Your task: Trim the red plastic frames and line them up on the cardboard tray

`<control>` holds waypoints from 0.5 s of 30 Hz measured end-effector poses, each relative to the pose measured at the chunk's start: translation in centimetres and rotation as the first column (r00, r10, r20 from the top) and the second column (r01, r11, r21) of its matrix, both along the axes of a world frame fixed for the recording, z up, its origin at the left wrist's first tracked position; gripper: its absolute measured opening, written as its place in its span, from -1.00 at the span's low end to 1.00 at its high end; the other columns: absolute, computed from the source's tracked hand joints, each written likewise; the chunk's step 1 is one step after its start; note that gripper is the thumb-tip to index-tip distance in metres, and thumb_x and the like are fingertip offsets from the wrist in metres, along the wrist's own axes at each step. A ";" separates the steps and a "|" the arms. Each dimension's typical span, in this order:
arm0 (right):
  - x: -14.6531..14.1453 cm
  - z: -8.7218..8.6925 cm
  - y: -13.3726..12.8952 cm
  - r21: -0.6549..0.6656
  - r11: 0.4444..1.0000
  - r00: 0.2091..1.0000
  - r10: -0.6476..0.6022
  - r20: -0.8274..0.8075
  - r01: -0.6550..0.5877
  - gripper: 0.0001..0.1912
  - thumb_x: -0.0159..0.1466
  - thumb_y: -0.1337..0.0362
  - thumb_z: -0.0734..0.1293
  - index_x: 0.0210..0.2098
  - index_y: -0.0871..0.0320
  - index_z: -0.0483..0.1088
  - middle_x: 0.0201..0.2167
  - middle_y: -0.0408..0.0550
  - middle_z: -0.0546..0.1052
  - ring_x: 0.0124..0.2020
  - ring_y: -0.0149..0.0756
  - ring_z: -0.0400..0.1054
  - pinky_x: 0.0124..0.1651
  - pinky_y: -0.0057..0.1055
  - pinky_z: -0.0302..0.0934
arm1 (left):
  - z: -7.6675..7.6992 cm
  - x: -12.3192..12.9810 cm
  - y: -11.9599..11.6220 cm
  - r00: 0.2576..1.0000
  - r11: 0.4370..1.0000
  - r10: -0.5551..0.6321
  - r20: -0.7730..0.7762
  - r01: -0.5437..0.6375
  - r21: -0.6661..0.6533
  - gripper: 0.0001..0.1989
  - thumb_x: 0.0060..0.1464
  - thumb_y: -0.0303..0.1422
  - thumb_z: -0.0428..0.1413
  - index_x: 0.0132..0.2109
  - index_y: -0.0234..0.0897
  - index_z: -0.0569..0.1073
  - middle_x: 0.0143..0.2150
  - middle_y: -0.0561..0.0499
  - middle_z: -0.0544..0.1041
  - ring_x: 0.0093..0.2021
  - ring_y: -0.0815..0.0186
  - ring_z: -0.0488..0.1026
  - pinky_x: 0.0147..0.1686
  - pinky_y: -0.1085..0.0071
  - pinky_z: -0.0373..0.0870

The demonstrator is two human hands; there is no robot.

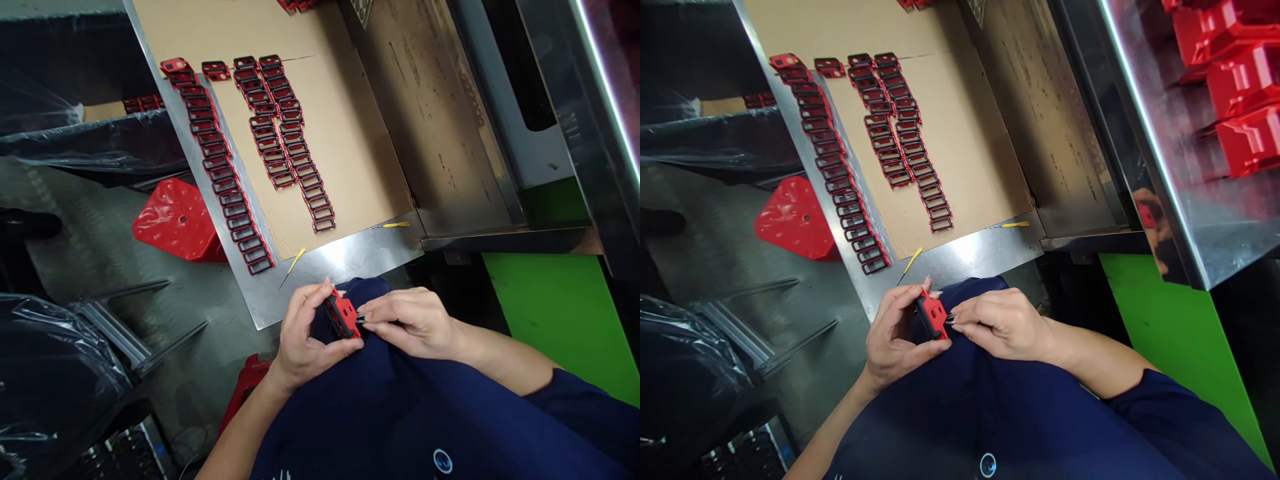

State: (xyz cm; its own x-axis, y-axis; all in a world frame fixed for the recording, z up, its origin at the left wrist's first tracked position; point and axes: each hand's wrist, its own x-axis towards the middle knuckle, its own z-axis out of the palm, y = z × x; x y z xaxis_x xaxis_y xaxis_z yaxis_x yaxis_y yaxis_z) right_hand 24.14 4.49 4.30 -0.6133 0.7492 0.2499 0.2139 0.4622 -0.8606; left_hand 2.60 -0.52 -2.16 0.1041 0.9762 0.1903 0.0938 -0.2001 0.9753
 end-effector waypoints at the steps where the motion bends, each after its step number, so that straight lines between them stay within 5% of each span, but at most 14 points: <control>1: 0.0 -0.1 -0.1 -0.030 0.998 0.999 -0.052 -0.004 0.052 -0.92 0.29 0.48 0.39 -0.21 0.26 0.49 -0.29 0.03 0.64 -0.19 -0.30 0.59 -0.11 -0.50 0.50 | -0.2 0.1 -0.1 0.996 1.000 0.014 0.087 -0.013 -0.022 -0.16 -0.07 -0.24 0.42 0.32 -0.08 0.28 0.12 -0.14 0.38 0.11 0.10 0.50 0.14 0.14 0.49; 5: 0.0 -0.6 -0.3 -0.330 0.897 0.950 -0.311 -0.003 0.293 -0.96 0.25 0.38 0.45 -0.31 0.21 0.50 -0.27 0.01 0.65 -0.26 -0.29 0.59 -0.20 -0.51 0.51 | -0.6 0.3 -0.8 0.906 0.983 0.111 0.408 -0.040 -0.178 -0.27 0.00 -0.27 0.39 0.29 -0.03 0.30 0.22 -0.12 0.36 0.17 0.12 0.49 0.19 0.19 0.45; 9: 0.0 -1.3 -0.4 -0.543 0.769 0.902 -0.430 -0.046 0.339 -0.89 0.22 0.36 0.47 -0.35 0.20 0.45 -0.21 0.04 0.64 -0.26 -0.29 0.59 -0.23 -0.50 0.51 | -0.9 0.0 -1.3 0.854 0.964 0.181 0.489 -0.056 -0.259 -0.30 0.00 -0.23 0.38 0.26 -0.03 0.32 0.25 -0.09 0.37 0.25 0.10 0.42 0.26 0.24 0.38; 15: -0.2 -1.4 -0.1 -0.452 0.835 0.930 -0.366 -0.032 0.313 -0.88 0.22 0.32 0.48 -0.33 0.20 0.47 -0.19 0.05 0.63 -0.21 -0.28 0.58 -0.19 -0.45 0.51 | -1.2 -0.2 -1.5 0.860 0.958 0.206 0.466 -0.080 -0.276 -0.29 -0.03 -0.19 0.38 0.25 -0.03 0.32 0.25 -0.11 0.36 0.27 0.06 0.40 0.29 0.12 0.32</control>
State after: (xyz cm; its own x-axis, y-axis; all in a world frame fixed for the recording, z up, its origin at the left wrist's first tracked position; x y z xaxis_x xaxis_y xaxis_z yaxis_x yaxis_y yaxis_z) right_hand 23.90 4.43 2.89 -0.2876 0.9529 -0.0959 0.1784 -0.0451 -0.9829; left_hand 2.43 -1.99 -3.41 -0.0842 0.9946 -0.0605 -0.3942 0.0225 0.9188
